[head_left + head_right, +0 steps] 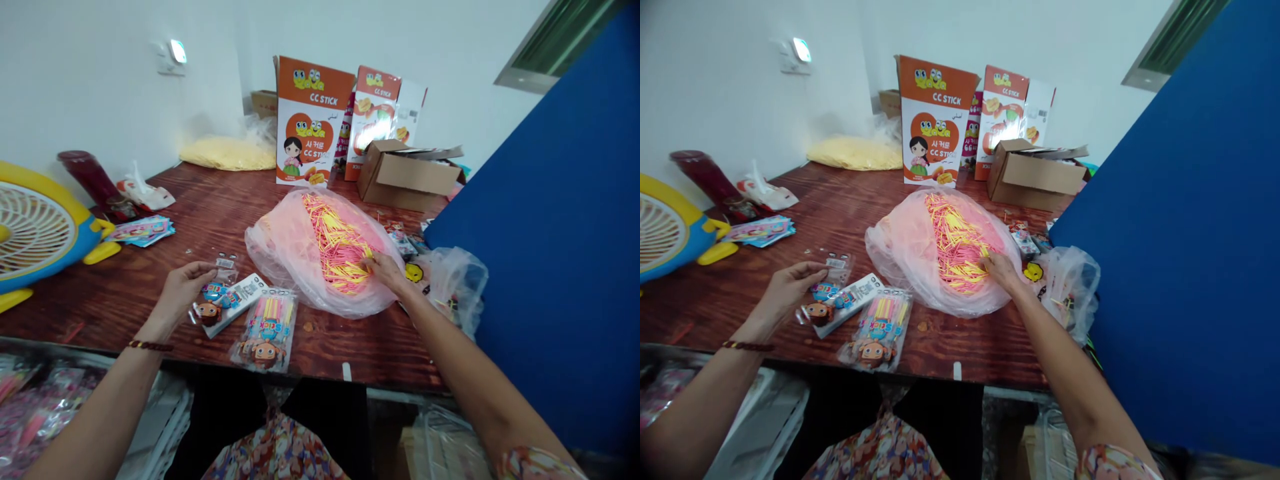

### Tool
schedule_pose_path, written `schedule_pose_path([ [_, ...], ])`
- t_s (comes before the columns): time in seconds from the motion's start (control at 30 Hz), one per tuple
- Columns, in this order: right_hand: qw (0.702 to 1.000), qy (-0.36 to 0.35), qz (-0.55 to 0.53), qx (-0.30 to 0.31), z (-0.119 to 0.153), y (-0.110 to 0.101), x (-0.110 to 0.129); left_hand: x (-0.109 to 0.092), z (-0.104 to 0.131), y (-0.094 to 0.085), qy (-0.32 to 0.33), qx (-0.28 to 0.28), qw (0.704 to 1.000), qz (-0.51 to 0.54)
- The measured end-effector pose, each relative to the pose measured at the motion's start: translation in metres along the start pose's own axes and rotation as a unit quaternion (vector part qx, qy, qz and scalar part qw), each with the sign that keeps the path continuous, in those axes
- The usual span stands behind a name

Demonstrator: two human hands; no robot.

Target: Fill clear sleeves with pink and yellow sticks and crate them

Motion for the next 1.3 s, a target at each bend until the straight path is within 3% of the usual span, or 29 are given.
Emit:
schedule_pose_path([
  [0.13,0.995,-0.004,-0.095,-0.003,0.0,0.0,0.006,-0.006,0.002,0.002,-0.059,-0.007,0.995,0.081],
  [0.3,0.98,-0.002,-0.2,-0.001,0.006,0.005,0.02,-0.019,0.008,0.009,-0.057,-0.029,0.992,0.111],
  [0.53,0.959,0.016,-0.283,0.027,0.046,0.038,0.021,-0.032,0.024,0.012,-0.071,-0.035,0.987,0.142],
  [0.73,0.962,0.049,-0.264,0.046,0.054,0.048,0.02,-0.038,0.034,0.025,-0.067,-0.018,0.987,0.145],
  [1.0,0.987,0.069,-0.13,0.065,0.031,0.045,0.039,-0.045,0.048,0.051,-0.057,0.082,0.989,0.107],
  [1.17,0.993,0.056,-0.069,0.08,0.033,0.042,0.048,-0.044,0.059,0.054,-0.047,0.103,0.988,0.103],
  [1.3,0.991,0.058,-0.09,0.074,0.041,0.045,0.047,-0.041,0.064,0.056,-0.045,0.111,0.987,0.111],
])
Point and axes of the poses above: each hand's wrist, its own z-axis away from the middle knuckle, its own y-axis out of the palm, x = y × z, the point moved 2 cm from there along -z, towards the middle knuckle, and after that the axes turned 11 degrees about y, right-handed, at the moved point
